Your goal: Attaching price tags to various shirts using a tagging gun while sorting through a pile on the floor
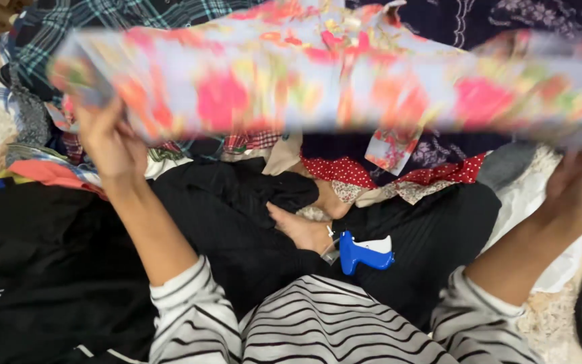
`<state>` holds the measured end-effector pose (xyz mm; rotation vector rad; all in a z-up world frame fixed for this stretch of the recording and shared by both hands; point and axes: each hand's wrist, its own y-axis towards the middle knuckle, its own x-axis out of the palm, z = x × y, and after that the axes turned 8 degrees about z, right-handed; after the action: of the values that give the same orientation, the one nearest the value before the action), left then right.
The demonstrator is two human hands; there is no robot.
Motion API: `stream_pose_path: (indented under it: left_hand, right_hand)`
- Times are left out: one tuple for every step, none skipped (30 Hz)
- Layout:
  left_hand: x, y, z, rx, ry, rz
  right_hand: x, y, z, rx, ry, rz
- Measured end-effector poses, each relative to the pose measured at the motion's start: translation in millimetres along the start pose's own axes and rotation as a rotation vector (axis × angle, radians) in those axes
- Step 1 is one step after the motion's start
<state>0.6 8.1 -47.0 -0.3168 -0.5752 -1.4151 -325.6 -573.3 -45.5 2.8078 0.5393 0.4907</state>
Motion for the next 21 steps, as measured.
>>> stream_pose_path:
  left_hand:
    - [-14, -8, -13, -0.002, 0.001, -0.002]
    - [-27, -15, -26, -0.006, 0.078, -0.044]
    - [-41, -22, -40, -0.009, 0.155, -0.086]
    - [-54, -27, -56, -0.021, 0.164, -0.084]
    - [-69, -32, -72, -0.041, 0.368, -0.036]
    - [-87, -41, -88, -0.065, 0.574, 0.011]
    - [-108, -48, -102, -0.082, 0.585, 0.012]
    - [-126, -53, -117, -0.099, 0.756, 0.02]
    - [-144, -58, -131, -0.115, 0.927, 0.026]
    - [-142, -62, -126, -0.124, 0.934, 0.024]
    - [-140, -67, -121, -0.076, 0.976, -0.017]
    - [-136, -72, -116, -0.028, 1.018, -0.06]
    - [-137, -72, -113, -0.037, 1.024, -0.064]
    - [-136, -71, -111, -0.007, 1.077, -0.067]
    - [-136, -70, -108, 0.024, 1.129, -0.071]
    - [-129, -72, -98, 0.026, 1.13, -0.073]
    - [-122, -75, -88, 0.043, 1.116, -0.08]
    - [-115, -79, -77, 0.056, 1.104, -0.088]
    - [-113, -81, -66, 0.054, 1.108, -0.09]
    - [-112, -83, -54, 0.108, 1.184, -0.088]
    - [-110, -85, -42, 0.163, 1.26, -0.086]
  right_hand:
    - [-2, -17, 0, 0.001, -0.001, 0.003]
    - [-3, -34, 1, -0.018, -0.092, 0.023]
    - [-4, -50, 3, -0.037, -0.184, 0.044]
    - [-13, -58, 14, -0.025, -0.194, 0.047]
    - [-23, -67, 25, 0.095, -0.428, -0.104]
    - [-34, -80, 34, 0.22, -0.665, -0.259]
    - [-31, -90, 34, 0.237, -0.676, -0.259]
    - [-26, -97, 34, 0.258, -0.833, -0.35]
    - [-21, -104, 34, 0.278, -0.988, -0.443]
    - [-26, -108, 40, 0.289, -0.993, -0.444]
    - [-32, -112, 46, 0.293, -1.107, -0.446]
    - [-38, -115, 52, 0.296, -1.219, -0.447]
    - [-41, -118, 51, 0.307, -1.224, -0.448]
    - [-43, -119, 51, 0.292, -1.243, -0.451]
    - [-44, -120, 51, 0.277, -1.262, -0.453]
    - [-45, -120, 48, 0.279, -1.26, -0.452]
    - [-47, -120, 45, 0.272, -1.275, -0.452]
    - [-49, -120, 41, 0.268, -1.292, -0.454]
    - [-47, -121, 31, 0.273, -1.292, -0.454]
    - [-46, -123, 22, 0.343, -1.247, -0.397]
    - [-44, -124, 13, 0.412, -1.201, -0.339]
